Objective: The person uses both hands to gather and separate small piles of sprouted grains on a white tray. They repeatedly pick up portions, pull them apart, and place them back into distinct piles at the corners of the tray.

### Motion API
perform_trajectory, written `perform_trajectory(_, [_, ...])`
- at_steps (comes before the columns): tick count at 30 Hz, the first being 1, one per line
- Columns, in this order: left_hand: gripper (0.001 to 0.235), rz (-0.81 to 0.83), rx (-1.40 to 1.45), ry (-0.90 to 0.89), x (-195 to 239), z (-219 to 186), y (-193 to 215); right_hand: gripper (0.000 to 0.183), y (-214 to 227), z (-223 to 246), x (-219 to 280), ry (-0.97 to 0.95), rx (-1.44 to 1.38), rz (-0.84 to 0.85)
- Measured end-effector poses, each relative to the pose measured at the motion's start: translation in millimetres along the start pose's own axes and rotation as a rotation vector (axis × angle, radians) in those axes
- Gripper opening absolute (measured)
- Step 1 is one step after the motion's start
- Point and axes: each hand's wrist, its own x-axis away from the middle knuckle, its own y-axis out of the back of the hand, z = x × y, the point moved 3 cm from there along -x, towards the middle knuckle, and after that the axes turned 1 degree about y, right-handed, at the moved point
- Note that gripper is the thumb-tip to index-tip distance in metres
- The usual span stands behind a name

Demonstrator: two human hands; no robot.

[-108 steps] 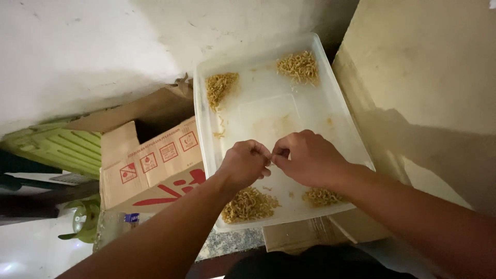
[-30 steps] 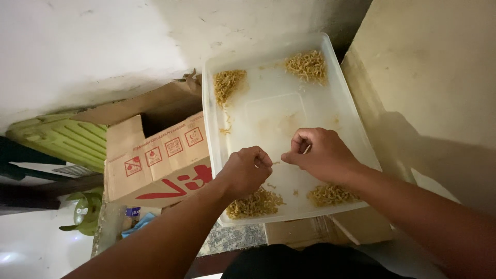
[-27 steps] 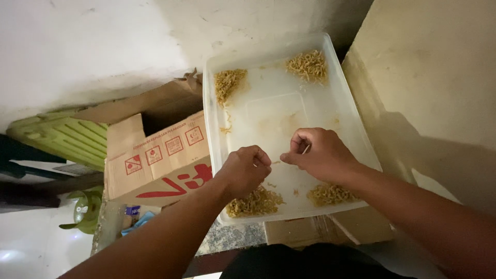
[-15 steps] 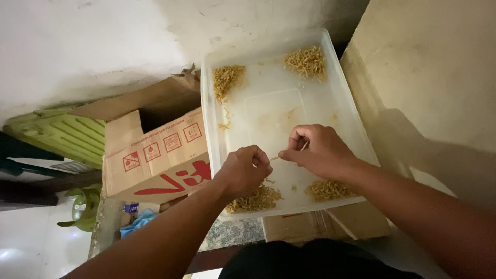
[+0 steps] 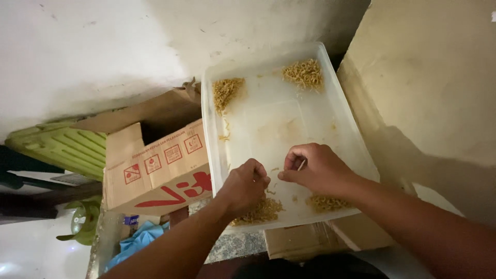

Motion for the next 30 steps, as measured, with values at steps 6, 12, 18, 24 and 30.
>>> perform_trajectory(6, [0.018, -0.082, 0.021, -0.205, -10, 14, -12, 0.024, -1, 14, -4, -0.041, 0.043, 0.095])
perform_trajectory(12, [0.018, -0.026, 0.127, -0.141, 1, -10, -2, 0.020, 11, 25, -17, 0.001, 0.098, 0.079])
perform_trajectory(18, [0.018, -0.004, 0.142, -0.088, -5, -19, 13, 0.022, 29, 37, -15, -0.108, 0.087, 0.128])
perform_trajectory(24, [0.016, 0.000, 0.121, -0.040, 2, -45, 23, 0.023, 26, 35, -18, -0.094, 0.152, 0.214])
perform_trajectory(30, [0.014, -0.066, 0.056, -0.231, -8, -31, 19, 0.024, 19, 19, -20, -0.135, 0.046, 0.231])
